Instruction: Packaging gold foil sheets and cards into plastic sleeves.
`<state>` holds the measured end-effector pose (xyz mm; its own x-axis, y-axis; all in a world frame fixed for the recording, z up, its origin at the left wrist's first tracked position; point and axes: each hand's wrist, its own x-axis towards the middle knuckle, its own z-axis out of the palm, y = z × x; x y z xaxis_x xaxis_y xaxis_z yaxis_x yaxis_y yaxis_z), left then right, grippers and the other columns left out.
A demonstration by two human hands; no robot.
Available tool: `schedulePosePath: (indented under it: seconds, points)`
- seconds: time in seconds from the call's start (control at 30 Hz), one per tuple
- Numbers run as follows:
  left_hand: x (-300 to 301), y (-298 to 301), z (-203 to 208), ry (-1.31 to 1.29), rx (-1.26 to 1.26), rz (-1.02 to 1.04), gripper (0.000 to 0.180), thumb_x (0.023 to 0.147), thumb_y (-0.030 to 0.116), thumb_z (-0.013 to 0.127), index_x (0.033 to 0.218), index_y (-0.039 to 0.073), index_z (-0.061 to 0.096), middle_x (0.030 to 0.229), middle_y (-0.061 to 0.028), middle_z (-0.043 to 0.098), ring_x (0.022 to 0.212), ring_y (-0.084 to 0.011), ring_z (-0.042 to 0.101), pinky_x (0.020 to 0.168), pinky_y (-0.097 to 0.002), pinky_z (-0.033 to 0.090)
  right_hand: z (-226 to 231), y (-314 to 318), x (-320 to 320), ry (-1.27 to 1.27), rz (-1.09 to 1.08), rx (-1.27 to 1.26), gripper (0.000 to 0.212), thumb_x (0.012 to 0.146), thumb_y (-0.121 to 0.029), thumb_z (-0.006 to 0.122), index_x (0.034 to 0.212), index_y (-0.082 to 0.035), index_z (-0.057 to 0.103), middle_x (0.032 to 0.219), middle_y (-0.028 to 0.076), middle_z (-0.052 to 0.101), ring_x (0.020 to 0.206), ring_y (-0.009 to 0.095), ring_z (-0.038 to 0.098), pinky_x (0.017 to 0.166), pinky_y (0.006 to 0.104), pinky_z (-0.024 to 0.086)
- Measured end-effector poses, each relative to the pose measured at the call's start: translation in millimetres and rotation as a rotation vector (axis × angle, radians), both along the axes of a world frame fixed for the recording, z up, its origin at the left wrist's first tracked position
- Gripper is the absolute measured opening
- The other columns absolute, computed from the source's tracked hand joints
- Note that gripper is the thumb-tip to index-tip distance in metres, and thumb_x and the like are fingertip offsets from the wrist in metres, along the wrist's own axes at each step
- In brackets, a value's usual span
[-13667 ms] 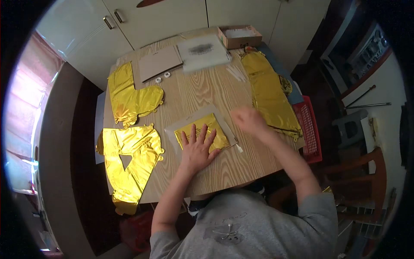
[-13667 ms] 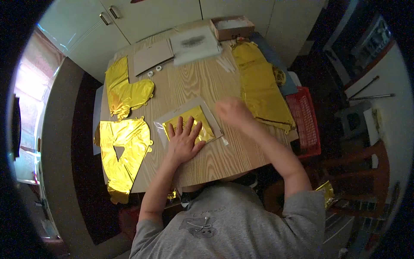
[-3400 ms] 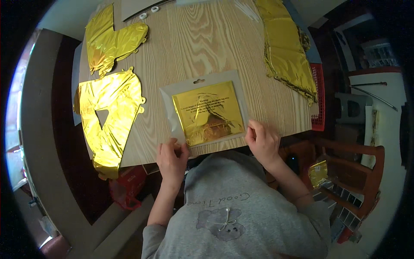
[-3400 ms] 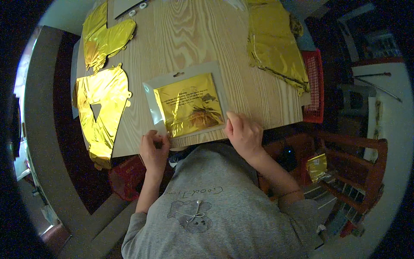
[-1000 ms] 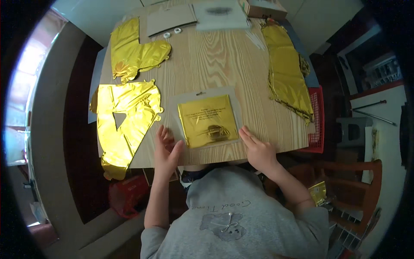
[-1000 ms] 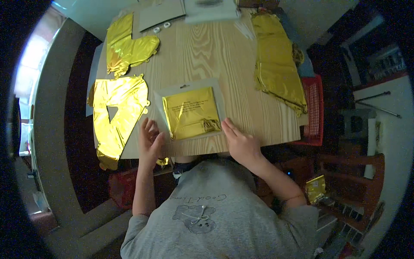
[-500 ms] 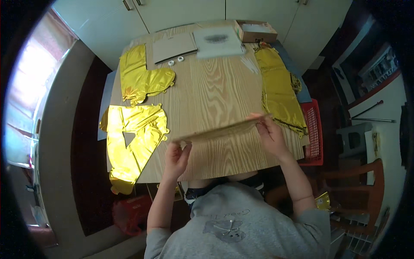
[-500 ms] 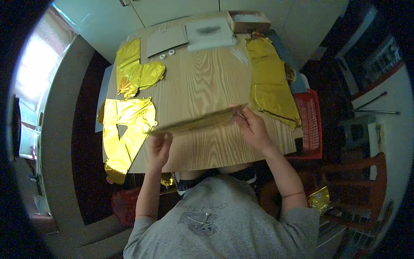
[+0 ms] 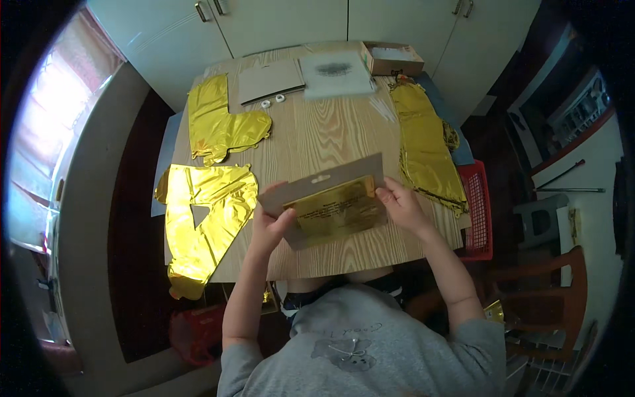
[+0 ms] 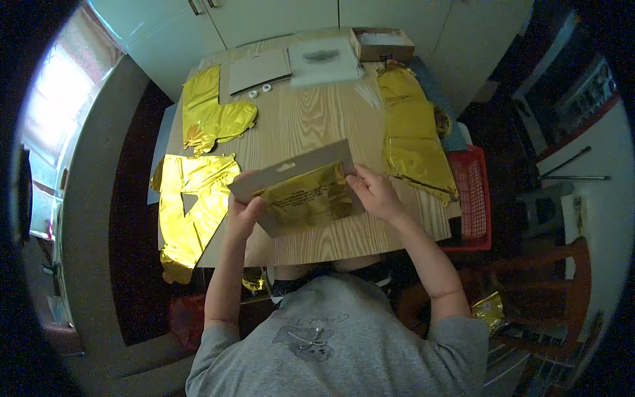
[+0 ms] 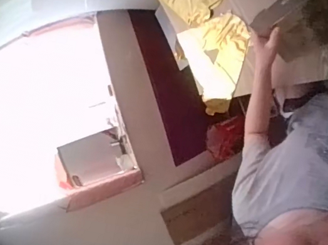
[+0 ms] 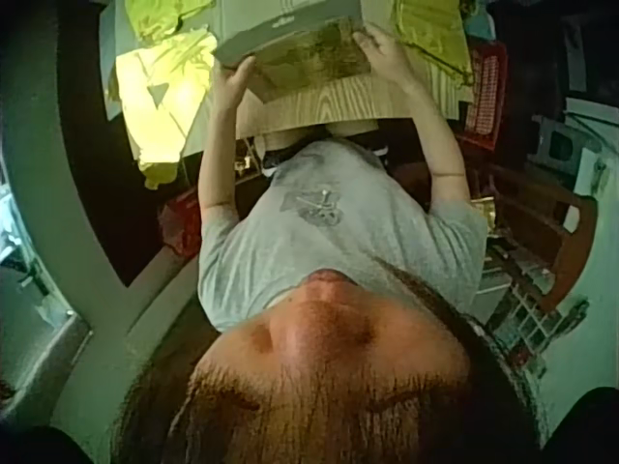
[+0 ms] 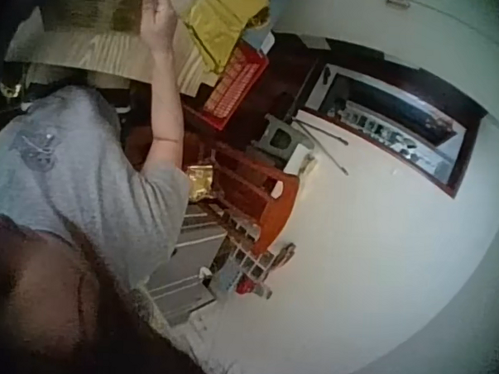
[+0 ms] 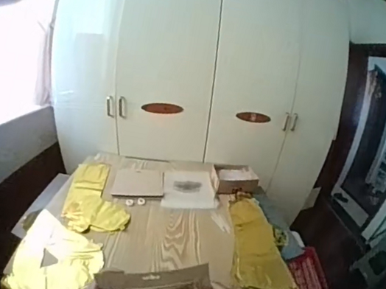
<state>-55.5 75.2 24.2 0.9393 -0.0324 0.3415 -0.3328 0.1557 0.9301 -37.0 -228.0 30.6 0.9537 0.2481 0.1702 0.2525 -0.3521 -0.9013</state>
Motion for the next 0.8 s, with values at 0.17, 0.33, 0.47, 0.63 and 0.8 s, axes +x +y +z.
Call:
schedulePosePath:
  seconds: [0.17,0.33,0.47,0.63,0.8]
  points:
    - [1.5,-7.1,-9.6,0.395,0.042,-0.018,0.033,0.086,0.013,0.068,0.113,-0.003,0.058,0.105,-0.0087,0.065,0.094,-0.0161,0.062,0.085,-0.0305,0.049,-62.1,-11.7,12.3,0.211,0.104,0.277,0.027,0.098,-0.024,0.055,0.105,0.002,0.060,0.075,-0.002,0.059,0.070,0.005,0.050,0.060,0.0248,0.043]
    - [-0.2,-7.7,2.6,0.458,-0.238,0.016,0.030,0.088,0.013,0.066,0.113,-0.002,0.059,0.105,-0.0083,0.065,0.093,-0.0160,0.062,0.081,-0.0295,0.050,-9.0,1.1,-4.6,0.384,0.203,0.514,0.021,0.097,-0.020,0.056,0.099,0.001,0.061,0.087,-0.003,0.062,0.078,0.005,0.055,0.067,0.0225,0.046]
    - [0.7,-8.2,0.3,0.454,-0.244,0.003,0.032,0.088,0.014,0.066,0.115,-0.002,0.056,0.106,-0.0084,0.065,0.092,-0.0156,0.062,0.081,-0.0289,0.050,-27.4,-15.1,-5.6,0.501,0.270,0.468,0.016,0.095,-0.014,0.054,0.100,0.000,0.060,0.093,0.000,0.062,0.080,0.004,0.054,0.070,0.0220,0.046]
    - [1.2,-3.6,-5.3,0.423,-0.197,0.056,0.037,0.086,0.008,0.067,0.119,0.000,0.052,0.109,-0.0091,0.064,0.096,-0.0155,0.062,0.083,-0.0290,0.050,-19.0,-3.2,-9.3,0.397,0.227,0.512,0.015,0.095,-0.009,0.052,0.104,-0.001,0.060,0.097,-0.001,0.062,0.086,0.004,0.055,0.076,0.0230,0.045]
    - [-9.2,-16.7,14.8,0.382,-0.077,0.052,0.038,0.083,0.001,0.068,0.118,0.001,0.052,0.110,-0.0090,0.064,0.098,-0.0152,0.062,0.085,-0.0293,0.050,-32.7,-8.9,-5.3,0.415,0.244,0.531,0.014,0.096,-0.010,0.053,0.103,0.000,0.059,0.098,-0.001,0.062,0.086,0.004,0.055,0.076,0.0229,0.045]
